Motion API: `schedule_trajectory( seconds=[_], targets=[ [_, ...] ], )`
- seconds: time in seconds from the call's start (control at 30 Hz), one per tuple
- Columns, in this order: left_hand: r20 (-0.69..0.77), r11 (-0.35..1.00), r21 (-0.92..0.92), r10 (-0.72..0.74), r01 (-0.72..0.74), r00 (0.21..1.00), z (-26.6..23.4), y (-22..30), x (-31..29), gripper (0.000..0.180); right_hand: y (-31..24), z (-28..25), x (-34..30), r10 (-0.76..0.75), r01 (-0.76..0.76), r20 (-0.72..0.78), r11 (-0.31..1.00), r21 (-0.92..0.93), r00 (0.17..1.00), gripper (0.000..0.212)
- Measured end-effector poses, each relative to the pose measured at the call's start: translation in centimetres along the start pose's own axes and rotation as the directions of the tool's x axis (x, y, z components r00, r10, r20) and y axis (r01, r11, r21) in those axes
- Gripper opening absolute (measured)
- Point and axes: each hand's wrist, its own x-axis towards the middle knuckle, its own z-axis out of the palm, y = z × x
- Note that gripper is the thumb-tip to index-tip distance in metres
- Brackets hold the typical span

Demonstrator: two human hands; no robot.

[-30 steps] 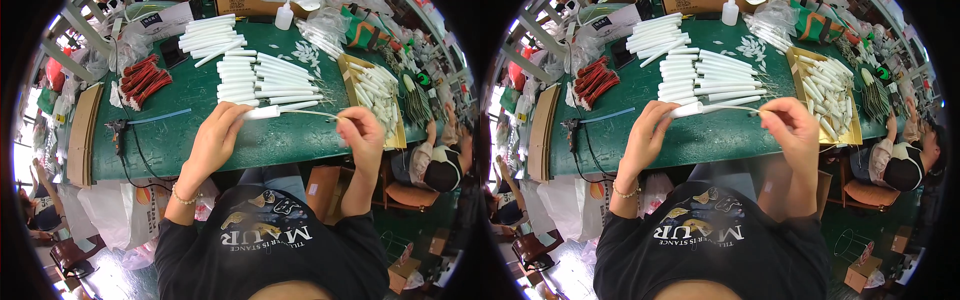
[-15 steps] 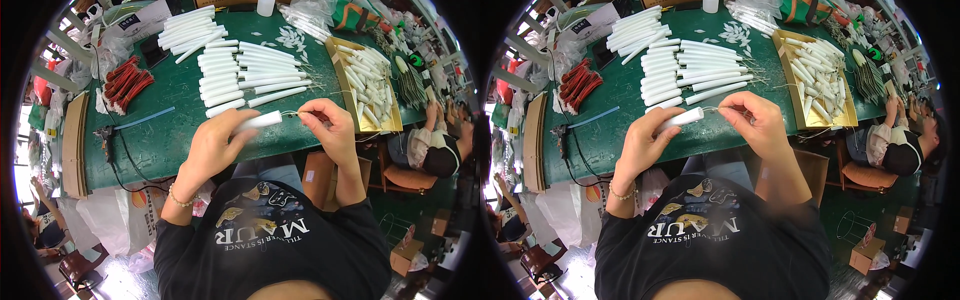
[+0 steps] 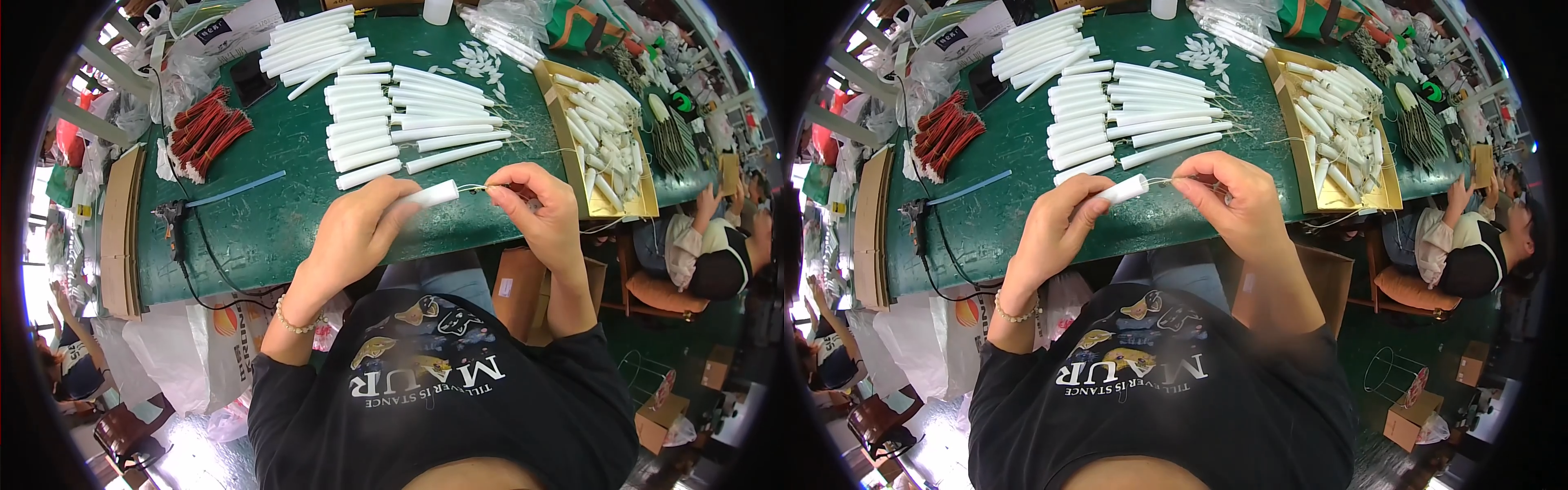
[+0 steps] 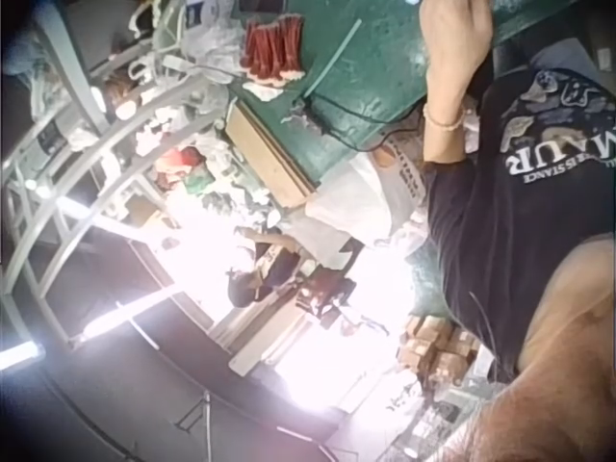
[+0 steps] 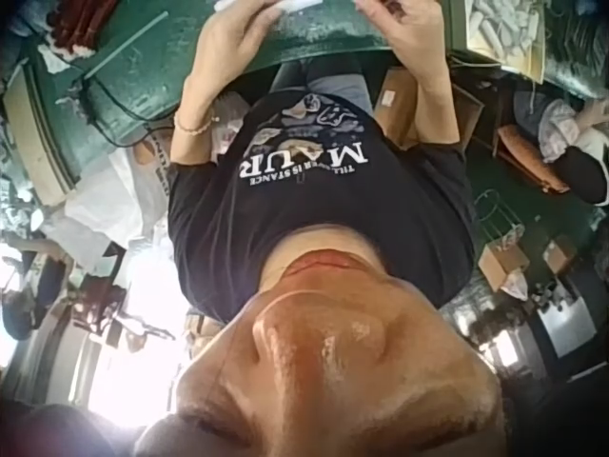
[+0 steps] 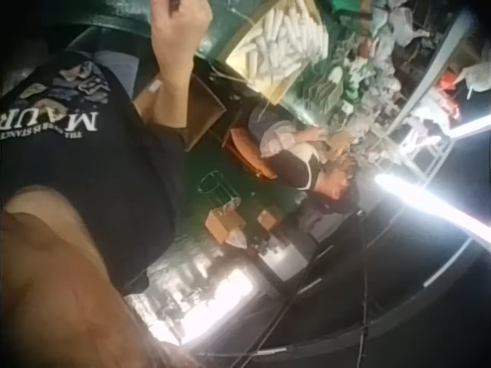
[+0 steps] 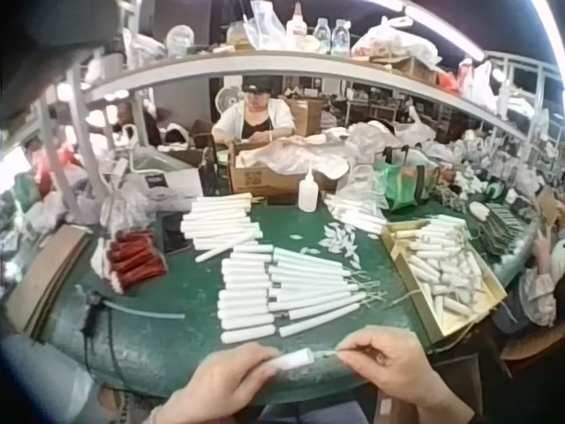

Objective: Assembling white plastic tubes with clear wiring on a factory production line.

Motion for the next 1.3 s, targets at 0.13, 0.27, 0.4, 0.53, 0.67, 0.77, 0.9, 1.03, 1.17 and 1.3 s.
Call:
schedule_trajectory(
  seconds=[0.13, 0.27, 0.4, 0.53, 0.67, 0.77, 0.9, 1.03, 1.17, 1.3],
  targets=[
    [0.067, 0.998, -0.019, -0.058, 0.059, 0.996, -0.1, 0.6, 0.1, 0.018, 0.1, -0.1, 0.0, 0.005, -0.005, 0.011, 1.0, -0.009, 1.0, 0.009],
    [0.019, 0.996, -0.079, -0.043, 0.045, 0.999, 0.4, 0.5, 0.1, 0.017, 0.0, 0.1, 0.0, -0.002, 0.002, 0.017, 1.0, -0.014, 1.0, 0.009],
    [0.042, 0.999, -0.003, 0.038, -0.038, 0.998, 0.4, 0.0, 0.1, 0.02, 0.0, 0.2, 0.0, -0.018, 0.019, 0.033, 1.0, -0.024, 0.999, 0.009],
    [0.092, 0.992, -0.105, -0.057, 0.067, 0.994, 0.4, 0.6, 0.2, 0.019, 0.0, 0.4, -0.1, -0.008, 0.009, 0.04, 1.0, -0.019, 0.999, 0.008],
    [0.079, 0.992, -0.105, -0.059, 0.067, 0.995, 0.5, 0.5, 0.3, 0.018, -0.1, 0.7, -0.1, -0.032, 0.033, 0.056, 0.999, -0.016, 0.998, 0.008],
    [0.093, 0.995, -0.078, -0.052, 0.06, 0.994, 0.5, 0.5, 0.2, 0.02, 0.1, 1.0, -0.2, -0.015, 0.015, 0.046, 1.0, 0.008, 0.999, 0.009],
    [0.087, 0.993, -0.118, 0.01, 0.0, 0.996, 0.6, 0.0, 0.2, 0.021, 0.4, 1.5, -0.4, -0.022, 0.022, 0.043, 1.0, 0.012, 0.999, 0.009],
    [0.116, 0.982, -0.158, -0.084, 0.102, 0.99, 0.3, 0.8, 0.3, 0.021, 0.5, 1.5, -0.4, -0.068, 0.072, 0.033, 0.989, -0.132, 0.997, 0.015],
    [0.081, 0.992, -0.116, -0.037, 0.047, 0.996, 0.7, 0.6, 0.5, 0.022, 1.2, 2.3, -0.5, -0.291, 0.282, 0.002, 0.926, -0.252, 0.957, 0.021],
    [0.058, 0.998, -0.057, 0.012, -0.008, 0.998, 0.9, 0.9, 0.8, 0.022, 1.3, 3.6, -1.1, -0.198, 0.179, -0.089, 0.967, -0.184, 0.976, 0.026]
  ],
)
